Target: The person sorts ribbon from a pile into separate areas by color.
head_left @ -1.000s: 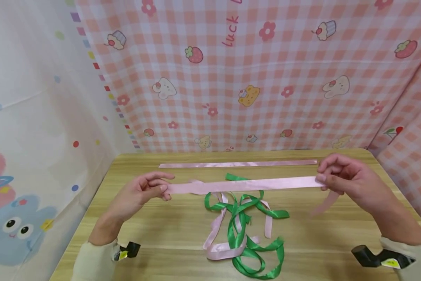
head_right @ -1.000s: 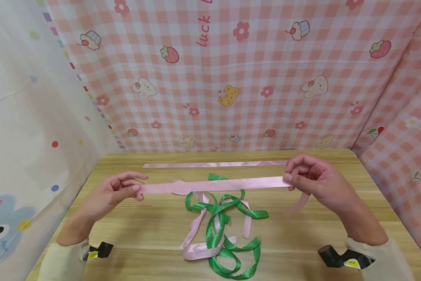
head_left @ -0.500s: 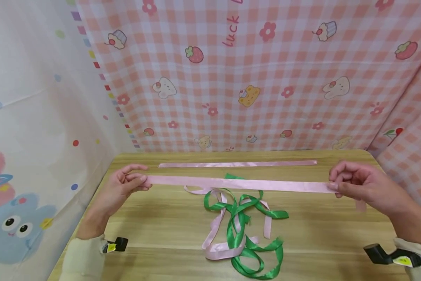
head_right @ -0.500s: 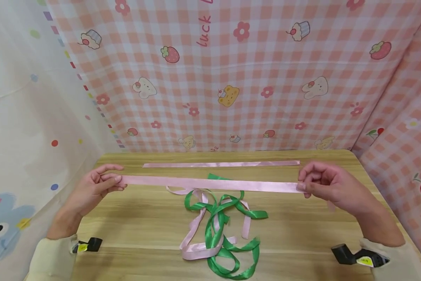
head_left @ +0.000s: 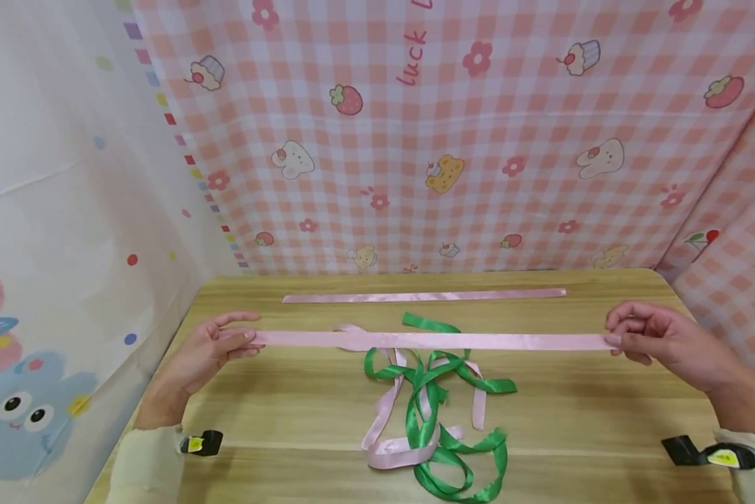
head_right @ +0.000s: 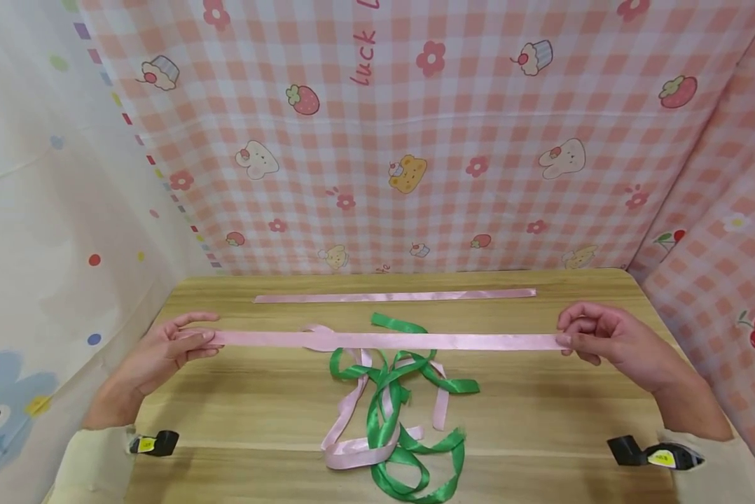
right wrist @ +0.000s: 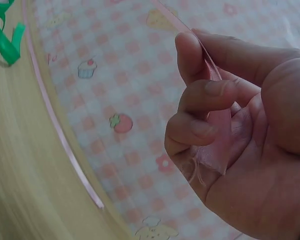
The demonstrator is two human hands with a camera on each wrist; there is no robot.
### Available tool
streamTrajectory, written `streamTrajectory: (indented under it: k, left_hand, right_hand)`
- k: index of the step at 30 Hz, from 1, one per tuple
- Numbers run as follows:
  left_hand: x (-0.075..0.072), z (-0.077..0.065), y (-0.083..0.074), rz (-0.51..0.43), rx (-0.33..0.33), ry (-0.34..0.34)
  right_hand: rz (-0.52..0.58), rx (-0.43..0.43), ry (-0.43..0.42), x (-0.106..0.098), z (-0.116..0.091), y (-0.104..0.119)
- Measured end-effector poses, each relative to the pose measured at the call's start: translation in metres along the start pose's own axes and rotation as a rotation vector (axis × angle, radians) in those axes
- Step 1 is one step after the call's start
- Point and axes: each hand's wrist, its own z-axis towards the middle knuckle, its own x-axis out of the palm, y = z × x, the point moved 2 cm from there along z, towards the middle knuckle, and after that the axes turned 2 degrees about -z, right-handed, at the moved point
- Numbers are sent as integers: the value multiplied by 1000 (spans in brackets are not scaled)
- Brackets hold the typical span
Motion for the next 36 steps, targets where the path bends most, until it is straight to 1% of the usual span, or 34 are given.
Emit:
streamTrajectory:
  k: [4,7,9,11,13,15,18,21,24,26,28,30,32,34,36]
  left_hand:
    - [-4,2,4,-48,29,-49]
    - [-7,3,6,-81,39,-47]
    - [-9,2,9,-79,34,-41]
    - [-11,2,12,-63,18,-55]
    - [-12,1,15,-40,-1,-94]
    - [-13,1,17,-22,-19,-150]
    - [-16,2,21,-24,-35,-229]
    - [-19,6,28,-50,-41,-260]
    - [-23,14,34,-47,-46,-263]
    - [-25,21,37,-29,-53,-272]
    - [-27,28,39,-3,-56,-293]
    - [-28,37,41,4,-63,-331]
    - [-29,46,42,5,-67,-372]
    - [-29,56,45,1,-75,-421]
    - [-29,67,48,-15,-79,-467]
  right_hand:
    - [34,10,-18,-5,-1,-11]
    - [63,16,-30,-8,-3,-18]
    - [85,11,-26,-10,-5,-22]
    - [112,13,-19,-11,-6,-26]
    - [131,13,-13,-13,-7,-30]
    - [126,17,-24,-13,-6,-34]
    - [90,55,-81,-12,-3,-42]
    - [42,122,-176,-13,4,-48]
    - [-18,210,-261,-17,12,-54]
    - [-49,252,-289,-20,18,-57]
    - [-74,287,-301,-23,24,-60]
    - [-64,299,-303,-26,30,-64]
    - [-21,304,-324,-28,36,-68]
    - [30,297,-365,-30,42,-73]
    - [89,298,-425,-31,48,-78]
